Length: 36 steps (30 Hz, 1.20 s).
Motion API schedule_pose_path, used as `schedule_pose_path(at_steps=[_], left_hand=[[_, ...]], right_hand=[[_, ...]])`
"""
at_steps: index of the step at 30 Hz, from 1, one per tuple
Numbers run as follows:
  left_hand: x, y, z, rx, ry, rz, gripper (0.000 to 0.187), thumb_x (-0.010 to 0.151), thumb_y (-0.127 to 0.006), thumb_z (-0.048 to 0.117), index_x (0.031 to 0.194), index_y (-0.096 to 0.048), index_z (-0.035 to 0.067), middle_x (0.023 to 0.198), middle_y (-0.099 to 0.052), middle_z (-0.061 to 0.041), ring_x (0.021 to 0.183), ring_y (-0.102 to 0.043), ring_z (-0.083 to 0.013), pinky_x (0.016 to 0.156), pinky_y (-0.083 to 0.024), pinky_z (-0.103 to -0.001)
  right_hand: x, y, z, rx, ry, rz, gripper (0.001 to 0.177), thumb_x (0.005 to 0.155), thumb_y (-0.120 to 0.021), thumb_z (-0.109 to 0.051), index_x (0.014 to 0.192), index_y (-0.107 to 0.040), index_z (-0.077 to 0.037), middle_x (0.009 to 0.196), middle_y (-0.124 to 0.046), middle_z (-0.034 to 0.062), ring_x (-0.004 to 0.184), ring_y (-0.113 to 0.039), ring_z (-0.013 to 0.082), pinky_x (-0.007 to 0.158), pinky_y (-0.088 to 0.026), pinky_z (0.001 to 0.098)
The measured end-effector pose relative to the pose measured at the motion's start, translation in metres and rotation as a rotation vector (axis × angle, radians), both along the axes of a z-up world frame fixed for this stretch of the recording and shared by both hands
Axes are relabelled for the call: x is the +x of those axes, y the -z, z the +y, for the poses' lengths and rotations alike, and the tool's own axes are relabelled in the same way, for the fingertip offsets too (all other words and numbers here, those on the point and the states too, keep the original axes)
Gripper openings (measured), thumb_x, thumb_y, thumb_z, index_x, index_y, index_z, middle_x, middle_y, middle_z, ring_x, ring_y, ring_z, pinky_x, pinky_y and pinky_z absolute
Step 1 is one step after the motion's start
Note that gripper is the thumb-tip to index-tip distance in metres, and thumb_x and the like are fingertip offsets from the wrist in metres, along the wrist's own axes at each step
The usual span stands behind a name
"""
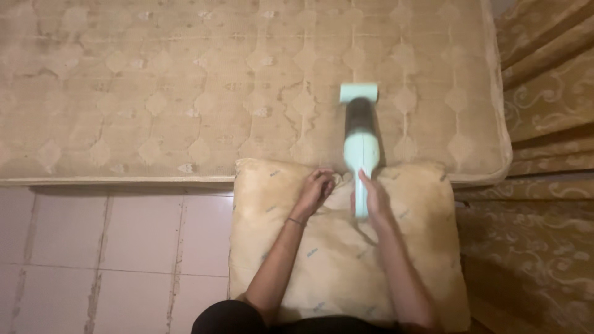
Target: The person uses a handheld electric cleaning device to clean the surface of a mattress. They move the device back and forth across the mattress surface in a systematic manner.
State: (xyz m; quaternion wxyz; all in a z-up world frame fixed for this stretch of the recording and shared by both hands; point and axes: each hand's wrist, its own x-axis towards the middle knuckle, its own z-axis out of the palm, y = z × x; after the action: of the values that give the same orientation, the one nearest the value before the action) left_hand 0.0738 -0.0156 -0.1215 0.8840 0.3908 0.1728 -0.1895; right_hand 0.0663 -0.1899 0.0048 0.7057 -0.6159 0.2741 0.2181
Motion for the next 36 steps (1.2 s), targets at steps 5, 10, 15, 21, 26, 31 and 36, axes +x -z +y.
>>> schedule_pose_path(at_steps=[5, 10, 15, 21, 26, 31, 36], left_hand=[[0.001, 0.002, 0.001, 0.005, 0.003, 0.0, 0.02, 0.1, -0.053, 0.008, 0.119, -0.054, 0.003, 0.07, -0.054, -0.004, 0.055, -0.046, -0.011, 0.048, -0.034, -0.024], [-0.004, 0.002, 0.001, -0.003, -0.006, -0.043, 0.018, 0.102, -0.053, 0.008, 0.118, -0.055, 0.001, 0.07, -0.053, -0.003, 0.054, -0.045, -0.0103, 0.047, -0.033, -0.023], [-0.001, 0.006, 0.0, -0.014, -0.003, -0.005, 0.018, 0.1, -0.053, 0.007, 0.118, -0.055, 0.002, 0.07, -0.054, -0.004, 0.055, -0.047, -0.0113, 0.048, -0.036, -0.024], [0.0, 0.007, -0.001, -0.029, -0.001, -0.003, 0.018, 0.101, -0.054, 0.007, 0.118, -0.055, 0.001, 0.071, -0.055, -0.005, 0.057, -0.048, -0.0119, 0.05, -0.037, -0.024], [0.001, 0.003, -0.002, 0.036, 0.019, 0.004, 0.019, 0.1, -0.054, 0.007, 0.118, -0.056, 0.002, 0.07, -0.055, -0.004, 0.055, -0.047, -0.0102, 0.048, -0.036, -0.023], [0.0, -0.002, 0.0, 0.049, 0.021, -0.002, 0.018, 0.099, -0.054, 0.007, 0.116, -0.055, 0.001, 0.071, -0.056, -0.004, 0.054, -0.048, -0.0099, 0.048, -0.035, -0.023], [-0.001, -0.005, -0.001, 0.015, -0.003, -0.033, 0.016, 0.101, -0.055, 0.008, 0.115, -0.055, 0.001, 0.072, -0.056, -0.004, 0.056, -0.048, -0.01, 0.05, -0.038, -0.023]], right_hand=[[0.091, 0.024, -0.005, 0.13, -0.002, 0.011, 0.046, 0.097, -0.058, -0.056, 0.088, -0.058, -0.011, 0.057, -0.054, 0.0035, 0.041, -0.051, 0.0176, 0.04, -0.042, 0.033], [0.086, 0.037, -0.024, 0.163, -0.024, -0.014, 0.047, 0.098, -0.057, -0.057, 0.093, -0.056, -0.01, 0.057, -0.053, 0.0029, 0.042, -0.05, 0.0167, 0.039, -0.041, 0.0324], [0.009, 0.019, -0.024, 0.156, 0.051, 0.054, 0.043, 0.097, -0.056, -0.052, 0.095, -0.059, -0.009, 0.054, -0.053, 0.0051, 0.04, -0.049, 0.0192, 0.038, -0.041, 0.0343], [-0.078, -0.038, -0.023, 0.124, 0.098, 0.146, 0.047, 0.098, -0.052, -0.049, 0.099, -0.061, -0.004, 0.056, -0.054, 0.0077, 0.039, -0.049, 0.0204, 0.038, -0.041, 0.0358], [-0.082, -0.046, -0.021, 0.127, 0.104, 0.142, 0.044, 0.098, -0.052, -0.048, 0.097, -0.062, -0.005, 0.053, -0.053, 0.0088, 0.037, -0.049, 0.0217, 0.037, -0.041, 0.0361], [-0.01, -0.02, -0.022, 0.026, 0.055, 0.084, 0.046, 0.101, -0.053, -0.049, 0.094, -0.062, -0.004, 0.054, -0.056, 0.0076, 0.04, -0.053, 0.0207, 0.039, -0.043, 0.0348], [0.096, -0.004, -0.032, 0.13, 0.028, 0.059, 0.049, 0.098, -0.055, -0.058, 0.094, -0.058, -0.01, 0.054, -0.052, 0.003, 0.04, -0.049, 0.0177, 0.037, -0.041, 0.0326]])
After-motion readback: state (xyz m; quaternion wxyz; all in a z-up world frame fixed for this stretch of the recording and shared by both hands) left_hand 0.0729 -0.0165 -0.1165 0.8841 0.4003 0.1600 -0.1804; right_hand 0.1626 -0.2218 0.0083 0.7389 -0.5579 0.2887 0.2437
